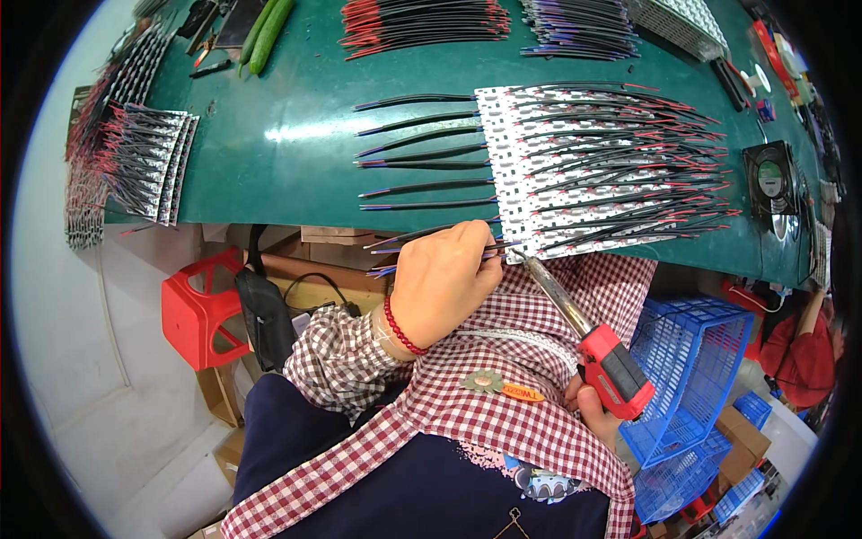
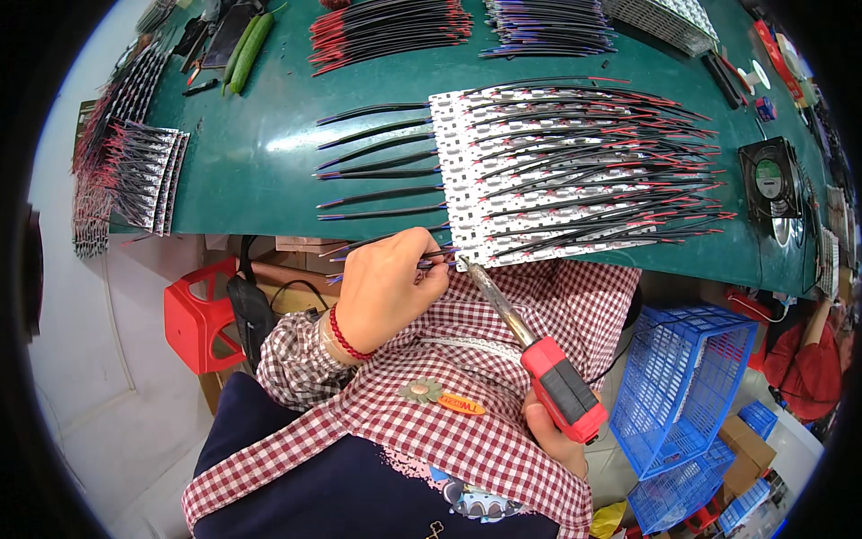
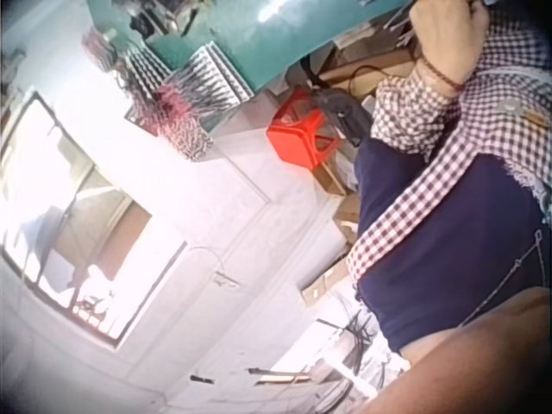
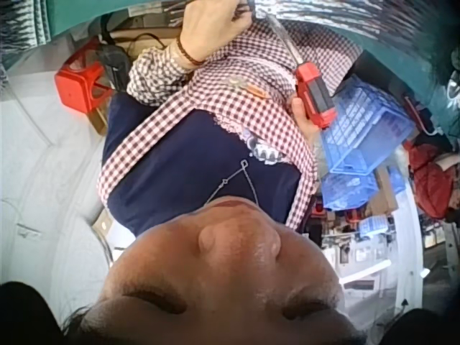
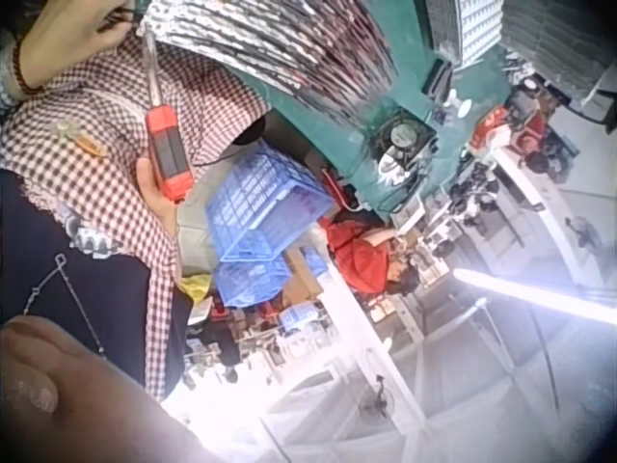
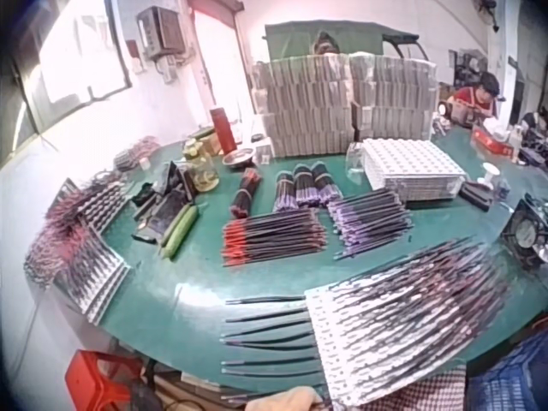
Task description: The person solders wires onto circuit boards using a soldering gun, aligning the wire ends against the board contacts and applying heat.
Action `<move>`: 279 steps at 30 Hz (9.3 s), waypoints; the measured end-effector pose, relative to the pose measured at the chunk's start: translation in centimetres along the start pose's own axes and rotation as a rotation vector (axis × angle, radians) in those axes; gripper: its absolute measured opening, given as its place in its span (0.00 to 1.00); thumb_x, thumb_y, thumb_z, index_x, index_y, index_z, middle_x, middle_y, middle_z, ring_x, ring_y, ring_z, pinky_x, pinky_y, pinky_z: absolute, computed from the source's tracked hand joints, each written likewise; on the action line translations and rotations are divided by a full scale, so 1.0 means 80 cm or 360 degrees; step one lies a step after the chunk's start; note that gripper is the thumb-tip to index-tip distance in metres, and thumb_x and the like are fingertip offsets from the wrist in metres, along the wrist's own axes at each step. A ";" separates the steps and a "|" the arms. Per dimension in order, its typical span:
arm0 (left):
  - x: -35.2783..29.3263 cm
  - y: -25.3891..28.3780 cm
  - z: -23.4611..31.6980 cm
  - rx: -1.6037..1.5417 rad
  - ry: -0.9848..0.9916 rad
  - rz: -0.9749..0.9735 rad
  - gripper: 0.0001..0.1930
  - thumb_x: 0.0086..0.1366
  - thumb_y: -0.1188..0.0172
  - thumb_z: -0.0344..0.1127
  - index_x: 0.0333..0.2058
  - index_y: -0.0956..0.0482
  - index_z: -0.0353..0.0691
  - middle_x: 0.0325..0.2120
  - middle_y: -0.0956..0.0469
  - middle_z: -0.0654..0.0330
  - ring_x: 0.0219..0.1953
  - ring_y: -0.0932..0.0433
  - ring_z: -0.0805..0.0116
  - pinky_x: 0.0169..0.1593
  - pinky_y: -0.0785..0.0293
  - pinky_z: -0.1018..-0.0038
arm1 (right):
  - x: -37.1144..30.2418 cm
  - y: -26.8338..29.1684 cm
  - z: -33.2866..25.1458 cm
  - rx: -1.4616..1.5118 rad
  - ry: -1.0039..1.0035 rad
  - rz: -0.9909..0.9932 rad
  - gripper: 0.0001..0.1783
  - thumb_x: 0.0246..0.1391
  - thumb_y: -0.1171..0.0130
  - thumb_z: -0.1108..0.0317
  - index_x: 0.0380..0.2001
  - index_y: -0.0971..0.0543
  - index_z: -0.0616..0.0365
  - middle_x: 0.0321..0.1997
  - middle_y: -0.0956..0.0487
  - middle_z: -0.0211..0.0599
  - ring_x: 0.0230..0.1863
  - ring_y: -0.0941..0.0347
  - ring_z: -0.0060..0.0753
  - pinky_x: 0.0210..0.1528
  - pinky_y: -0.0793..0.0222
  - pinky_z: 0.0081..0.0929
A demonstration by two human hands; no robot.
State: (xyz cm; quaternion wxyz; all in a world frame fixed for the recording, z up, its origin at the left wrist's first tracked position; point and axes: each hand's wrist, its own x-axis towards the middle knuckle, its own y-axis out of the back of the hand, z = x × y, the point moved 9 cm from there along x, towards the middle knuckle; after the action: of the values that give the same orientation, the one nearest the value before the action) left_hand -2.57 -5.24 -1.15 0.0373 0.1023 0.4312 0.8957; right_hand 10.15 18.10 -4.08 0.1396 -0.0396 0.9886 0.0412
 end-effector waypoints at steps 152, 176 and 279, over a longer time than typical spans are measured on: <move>-0.025 0.188 0.017 0.0048 0.0698 0.0803 0.04 0.56 0.38 0.28 0.28 0.24 0.36 0.25 0.21 0.55 0.25 0.20 0.61 0.29 0.26 0.74 | 0.209 -0.117 -0.060 0.1780 0.0208 -0.0375 0.29 0.51 0.44 0.70 0.56 0.39 0.66 0.68 0.46 0.58 0.72 0.54 0.51 0.73 0.57 0.42; 0.196 -0.052 0.004 0.0407 -0.0206 -0.0288 0.16 0.50 0.39 0.35 0.37 0.29 0.35 0.34 0.27 0.51 0.34 0.23 0.48 0.36 0.26 0.58 | 0.165 0.098 -0.152 0.1666 0.1047 0.0208 0.17 0.54 0.48 0.65 0.46 0.32 0.58 0.69 0.51 0.65 0.72 0.59 0.56 0.74 0.62 0.43; 0.271 0.029 -0.041 -0.1319 -0.0142 0.0610 0.12 0.70 0.59 0.35 0.42 0.30 0.33 0.37 0.26 0.60 0.42 0.29 0.70 0.52 0.35 0.71 | 0.163 0.095 -0.125 0.1423 0.0499 0.0472 0.18 0.57 0.44 0.64 0.48 0.32 0.61 0.28 0.24 0.34 0.27 0.27 0.23 0.33 0.28 0.24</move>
State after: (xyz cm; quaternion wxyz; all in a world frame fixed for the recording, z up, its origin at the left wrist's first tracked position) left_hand -24.37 -5.84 1.99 -0.0727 0.1952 0.0079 0.9780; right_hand -5.76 23.89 2.36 -0.0149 0.1596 0.9135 -0.3740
